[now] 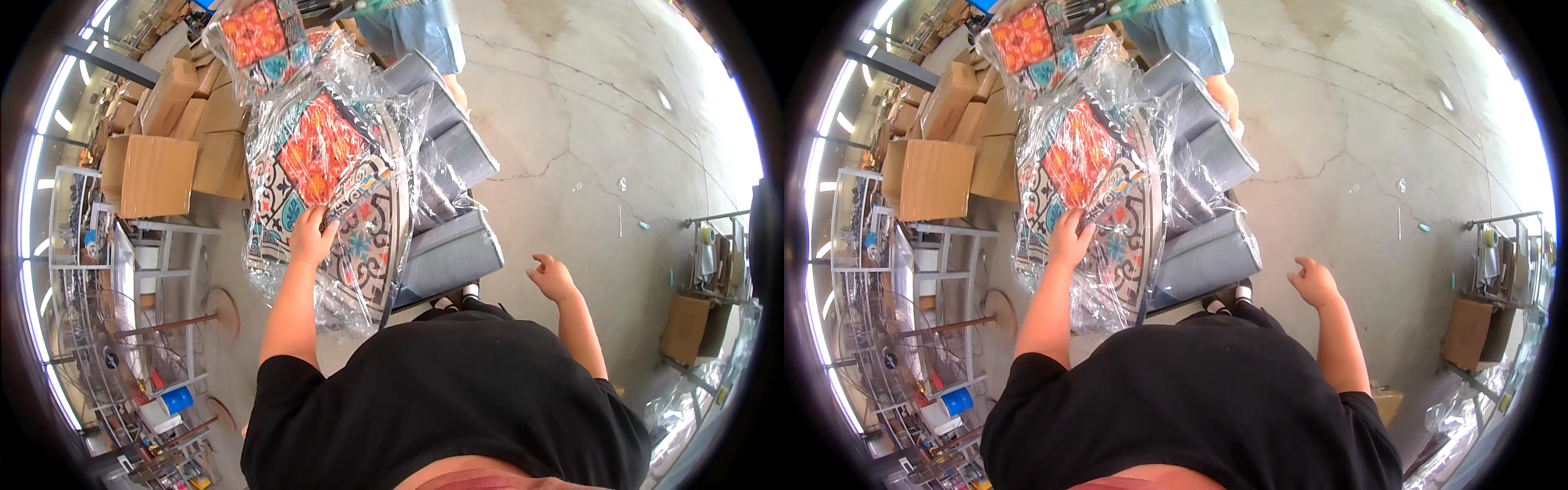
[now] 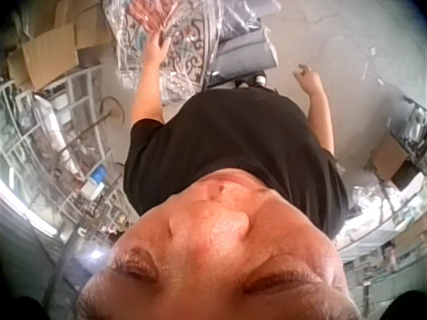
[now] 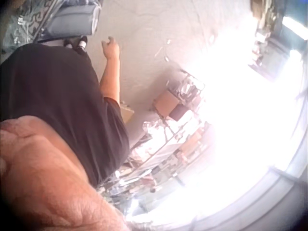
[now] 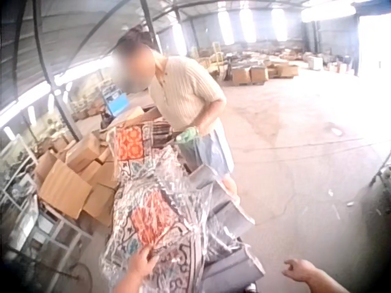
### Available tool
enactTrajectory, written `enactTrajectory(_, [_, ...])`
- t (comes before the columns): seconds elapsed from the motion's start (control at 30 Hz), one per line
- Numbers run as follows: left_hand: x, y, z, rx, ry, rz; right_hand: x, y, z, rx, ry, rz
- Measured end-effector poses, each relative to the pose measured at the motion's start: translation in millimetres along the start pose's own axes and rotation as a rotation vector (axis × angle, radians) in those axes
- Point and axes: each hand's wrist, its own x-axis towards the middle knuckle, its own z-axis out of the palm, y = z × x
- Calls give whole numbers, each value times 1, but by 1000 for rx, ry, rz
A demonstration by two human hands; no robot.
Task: The person unwraps a stack of decorative tiles from plastic film, moves them to a different location, and then transfers several rolls of material from a large cardboard box onto a long work table.
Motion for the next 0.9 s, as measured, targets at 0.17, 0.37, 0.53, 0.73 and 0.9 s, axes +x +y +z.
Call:
enactTrajectory(0.17, [-4, 7, 13, 61, 55, 27, -3, -3, -2, 14, -27, -5])
enactTrajectory(0.37, [11, 2, 13, 235, 205, -268, 0, -18, -11, -25, 6, -98])
enactTrajectory(0.53, [-14, -19, 3, 62, 419, -191, 9, -76, -35, 104, 40, -200])
enactTrajectory(0.73, [-71, 9, 15, -101, 382, -232, 43, -190, -47, 105, 406, -1000])
enactTrajectory(0.9, [-107, 13, 20, -160, 322, -303, 115, -295, -35, 194, 573, -1030])
